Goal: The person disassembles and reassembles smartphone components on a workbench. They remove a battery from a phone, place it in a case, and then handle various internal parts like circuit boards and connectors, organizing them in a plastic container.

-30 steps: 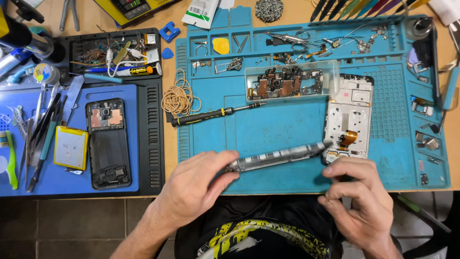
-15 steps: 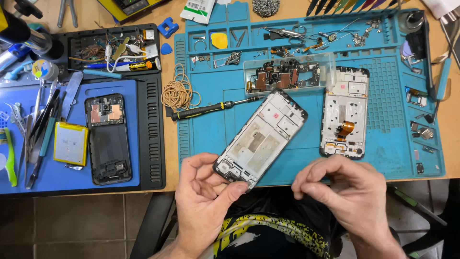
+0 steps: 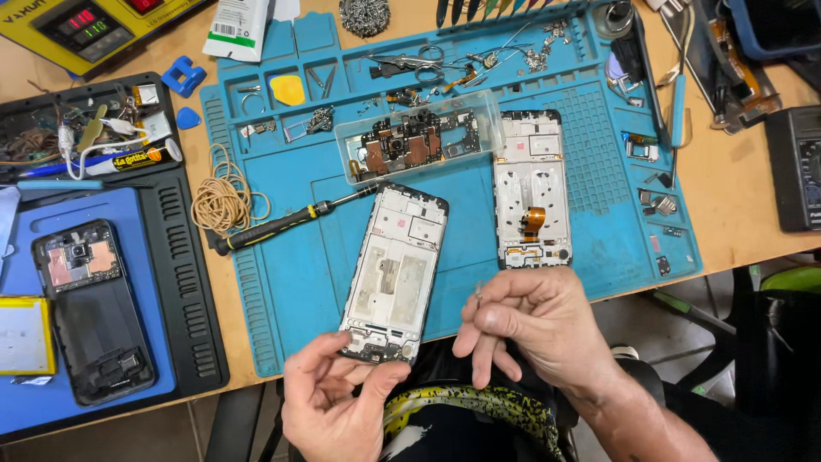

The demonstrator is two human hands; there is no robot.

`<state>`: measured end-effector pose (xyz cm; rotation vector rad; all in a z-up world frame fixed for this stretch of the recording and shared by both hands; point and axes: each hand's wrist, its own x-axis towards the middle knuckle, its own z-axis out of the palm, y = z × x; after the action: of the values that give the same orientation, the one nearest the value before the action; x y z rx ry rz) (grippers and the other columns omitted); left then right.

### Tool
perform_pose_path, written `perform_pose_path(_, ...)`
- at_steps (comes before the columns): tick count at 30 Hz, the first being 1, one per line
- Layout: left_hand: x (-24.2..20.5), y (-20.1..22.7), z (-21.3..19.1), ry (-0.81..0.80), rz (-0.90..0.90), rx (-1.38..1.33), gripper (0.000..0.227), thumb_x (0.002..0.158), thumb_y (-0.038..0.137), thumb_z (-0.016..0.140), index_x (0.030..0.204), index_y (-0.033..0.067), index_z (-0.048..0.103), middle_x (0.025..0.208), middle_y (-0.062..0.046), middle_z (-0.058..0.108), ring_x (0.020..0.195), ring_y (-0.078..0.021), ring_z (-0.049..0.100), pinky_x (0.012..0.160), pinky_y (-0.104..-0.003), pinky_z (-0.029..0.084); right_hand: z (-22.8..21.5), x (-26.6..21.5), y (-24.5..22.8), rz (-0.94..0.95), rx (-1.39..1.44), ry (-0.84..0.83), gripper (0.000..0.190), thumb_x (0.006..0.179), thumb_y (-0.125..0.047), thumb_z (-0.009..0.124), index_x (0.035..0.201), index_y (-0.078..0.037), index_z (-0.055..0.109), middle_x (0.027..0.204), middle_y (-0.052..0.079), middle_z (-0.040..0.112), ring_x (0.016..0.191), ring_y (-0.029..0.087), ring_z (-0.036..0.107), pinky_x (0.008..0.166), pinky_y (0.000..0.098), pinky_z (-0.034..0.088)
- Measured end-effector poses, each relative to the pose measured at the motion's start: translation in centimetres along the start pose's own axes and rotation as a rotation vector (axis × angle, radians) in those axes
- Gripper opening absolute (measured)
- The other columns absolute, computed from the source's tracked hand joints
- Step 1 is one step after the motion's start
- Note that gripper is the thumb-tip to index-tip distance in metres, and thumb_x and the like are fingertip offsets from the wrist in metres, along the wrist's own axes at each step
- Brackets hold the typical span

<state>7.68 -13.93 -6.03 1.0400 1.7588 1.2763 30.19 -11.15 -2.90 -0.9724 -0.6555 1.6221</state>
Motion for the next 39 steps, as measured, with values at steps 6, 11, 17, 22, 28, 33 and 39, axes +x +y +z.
perform_pose_path(6, 0.9, 2.2, 0.3, -0.151, 0.197, 0.327, 0.051, 0.068, 0.029, 0.109, 0.107, 0.0140, 0.079, 0.050, 0.007, 0.053, 0.051, -0.0037, 0.047, 0.059, -0.019, 0.050, -0.4, 0.4, -0.5, 0.104, -0.067, -0.024, 0.031, 0.108, -0.012, 0.068, 0.105, 0.018, 0.076, 0.091, 0.043, 0.086, 0.058, 0.045, 0.086, 0.030, 0.0302, 0.051)
perform_pose_path(11, 2.0, 2.4, -0.7, -0.342, 0.399, 0.514, 0.051, 0.081, 0.042, 0.101, 0.120, 0.0175, 0.078, 0.061, 0.013, 0.061, 0.048, -0.0041, 0.051, 0.053, -0.024, 0.052, 0.0, 0.8, -1.4, 0.189, -0.052, 0.018, 0.038, 0.109, -0.015, 0.064, 0.111, 0.021, 0.074, 0.096, 0.043, 0.089, 0.064, 0.046, 0.089, 0.031, 0.0330, 0.055)
perform_pose_path(17, 2.1, 3.9, 0.3, -0.404, 0.628, 0.660, 0.043, 0.097, 0.051, 0.085, 0.120, 0.0155, 0.075, 0.074, 0.007, 0.061, 0.054, -0.0092, 0.061, 0.047, -0.030, 0.048, 0.7, 0.7, -2.2, 0.156, -0.137, 0.032, 0.035, 0.110, -0.013, 0.063, 0.111, 0.019, 0.077, 0.094, 0.039, 0.091, 0.064, 0.040, 0.090, 0.035, 0.0322, 0.059)
perform_pose_path(22, 2.7, 4.8, 0.4, -0.515, 0.630, 0.762, 0.051, 0.102, 0.057, 0.077, 0.129, 0.0145, 0.071, 0.096, 0.004, 0.081, 0.056, -0.0208, 0.073, 0.042, -0.037, 0.049, 0.1, 0.4, -2.4, 0.054, -0.275, 0.014, 0.031, 0.111, -0.009, 0.061, 0.110, 0.016, 0.078, 0.084, 0.033, 0.089, 0.052, 0.033, 0.086, 0.033, 0.0278, 0.054)
perform_pose_path(28, 4.6, 5.6, -0.1, -0.573, 0.725, 0.752, 0.055, 0.101, 0.054, 0.082, 0.130, 0.0112, 0.067, 0.110, 0.004, 0.082, 0.069, -0.0206, 0.077, 0.040, -0.041, 0.050, 0.6, 0.4, -2.9, -0.088, -0.536, 0.104, 0.023, 0.108, -0.008, 0.066, 0.100, 0.008, 0.080, 0.074, 0.023, 0.087, 0.042, 0.023, 0.079, 0.033, 0.0213, 0.044)
perform_pose_path(33, 9.1, 8.5, -0.5, -0.882, 0.371, 0.267, 0.027, 0.106, 0.025, 0.075, 0.127, 0.0095, 0.072, 0.086, 0.005, 0.073, 0.060, -0.0082, 0.057, 0.060, -0.026, 0.051, 2.0, 0.3, -3.4, -0.262, -0.992, 0.013, 0.018, 0.103, -0.017, 0.074, 0.088, -0.012, 0.082, 0.061, -0.009, 0.078, 0.043, -0.001, 0.063, 0.053, 0.0148, 0.052)
perform_pose_path(39, 10.9, 8.2, 1.0, -1.095, 0.324, 0.186, 0.026, 0.103, 0.028, 0.077, 0.124, 0.0121, 0.080, 0.084, 0.005, 0.072, 0.061, -0.0081, 0.057, 0.063, -0.026, 0.050, 0.6, 0.7, -2.1, -0.186, -1.168, -0.184, 0.017, 0.107, -0.030, 0.072, 0.092, -0.023, 0.079, 0.061, -0.015, 0.073, 0.052, 0.006, 0.059, 0.058, 0.0240, 0.048)
